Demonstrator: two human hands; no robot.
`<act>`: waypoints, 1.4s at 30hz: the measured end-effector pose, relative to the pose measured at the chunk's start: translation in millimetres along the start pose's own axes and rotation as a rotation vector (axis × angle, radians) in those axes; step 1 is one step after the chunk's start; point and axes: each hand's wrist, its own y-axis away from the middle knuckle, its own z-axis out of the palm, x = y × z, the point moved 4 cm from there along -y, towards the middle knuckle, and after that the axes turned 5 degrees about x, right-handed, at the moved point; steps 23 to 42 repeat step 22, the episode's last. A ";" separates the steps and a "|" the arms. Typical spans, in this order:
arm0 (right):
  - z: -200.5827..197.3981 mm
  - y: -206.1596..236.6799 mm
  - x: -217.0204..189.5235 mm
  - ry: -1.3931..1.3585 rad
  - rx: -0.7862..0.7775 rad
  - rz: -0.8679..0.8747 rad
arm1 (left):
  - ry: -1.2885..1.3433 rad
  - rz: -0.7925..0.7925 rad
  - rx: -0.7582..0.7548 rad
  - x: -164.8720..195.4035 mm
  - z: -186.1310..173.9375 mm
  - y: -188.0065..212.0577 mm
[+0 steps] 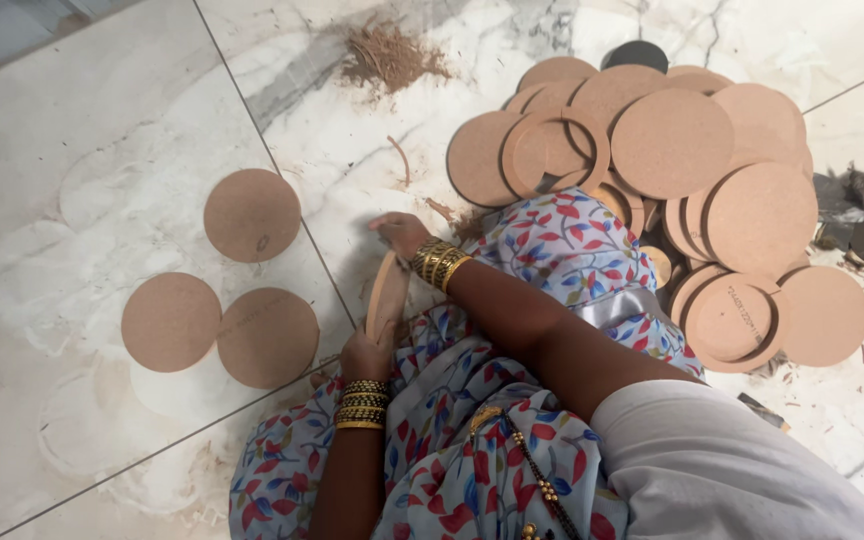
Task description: The person sits on the floor and sorts round MDF cutouts, separating solid discs from ring-shaped pieces and stacking them into piles by type. They pick pieces one at a time from a mixed pile, place each onto the matching stack, and occasionally reposition pieces on the floor.
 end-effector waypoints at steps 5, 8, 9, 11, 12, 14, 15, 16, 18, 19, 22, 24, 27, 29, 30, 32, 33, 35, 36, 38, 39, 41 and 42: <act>-6.7 3.9 3.8 -0.123 0.060 -0.093 | 0.043 -0.010 -0.015 1.4 -5.4 3.7; 25.2 30.3 -5.7 0.505 0.072 -0.654 | 0.024 0.007 -0.041 3.8 4.5 -2.6; 44.0 55.6 -10.1 0.769 0.116 -1.084 | 0.020 0.017 -0.051 3.1 8.9 -2.6; 61.7 94.8 -3.3 0.829 0.060 -1.289 | -0.025 -0.015 -0.079 -4.0 16.3 6.7; 63.3 107.4 -3.3 0.803 0.011 -1.247 | -0.046 -0.019 -0.085 -3.3 18.6 2.8; 62.1 103.6 -15.9 0.823 -0.007 -1.086 | -0.084 -0.031 -0.093 -0.5 21.4 -4.8; 61.1 91.4 -21.7 0.861 0.018 -0.957 | -0.105 -0.046 -0.103 -2.5 22.4 -2.9; 56.8 80.2 -23.4 0.899 0.041 -0.825 | -0.081 -0.029 -0.090 -2.1 23.5 -1.8; 44.0 59.9 -26.1 0.777 0.035 -0.697 | -0.037 0.000 -0.055 -0.1 20.6 -4.3; 38.2 53.2 -22.8 0.719 0.035 -0.632 | -0.033 -0.003 -0.048 0.3 20.8 -4.5; 41.8 42.5 -20.5 0.644 0.069 -0.745 | 0.009 0.005 -0.017 2.9 18.4 -11.3; 41.8 42.5 -20.5 0.644 0.069 -0.745 | 0.009 0.005 -0.017 2.9 18.4 -11.3; 41.8 42.5 -20.5 0.644 0.069 -0.745 | 0.009 0.005 -0.017 2.9 18.4 -11.3; 41.8 42.5 -20.5 0.644 0.069 -0.745 | 0.009 0.005 -0.017 2.9 18.4 -11.3; 41.8 42.5 -20.5 0.644 0.069 -0.745 | 0.009 0.005 -0.017 2.9 18.4 -11.3; 41.8 42.5 -20.5 0.644 0.069 -0.745 | 0.009 0.005 -0.017 2.9 18.4 -11.3; 41.8 42.5 -20.5 0.644 0.069 -0.745 | 0.009 0.005 -0.017 2.9 18.4 -11.3; 41.8 42.5 -20.5 0.644 0.069 -0.745 | 0.009 0.005 -0.017 2.9 18.4 -11.3; 41.8 42.5 -20.5 0.644 0.069 -0.745 | 0.009 0.005 -0.017 2.9 18.4 -11.3; 41.8 42.5 -20.5 0.644 0.069 -0.745 | 0.009 0.005 -0.017 2.9 18.4 -11.3; 41.8 42.5 -20.5 0.644 0.069 -0.745 | 0.009 0.005 -0.017 2.9 18.4 -11.3; 41.8 42.5 -20.5 0.644 0.069 -0.745 | 0.009 0.005 -0.017 2.9 18.4 -11.3; 41.8 42.5 -20.5 0.644 0.069 -0.745 | 0.009 0.005 -0.017 2.9 18.4 -11.3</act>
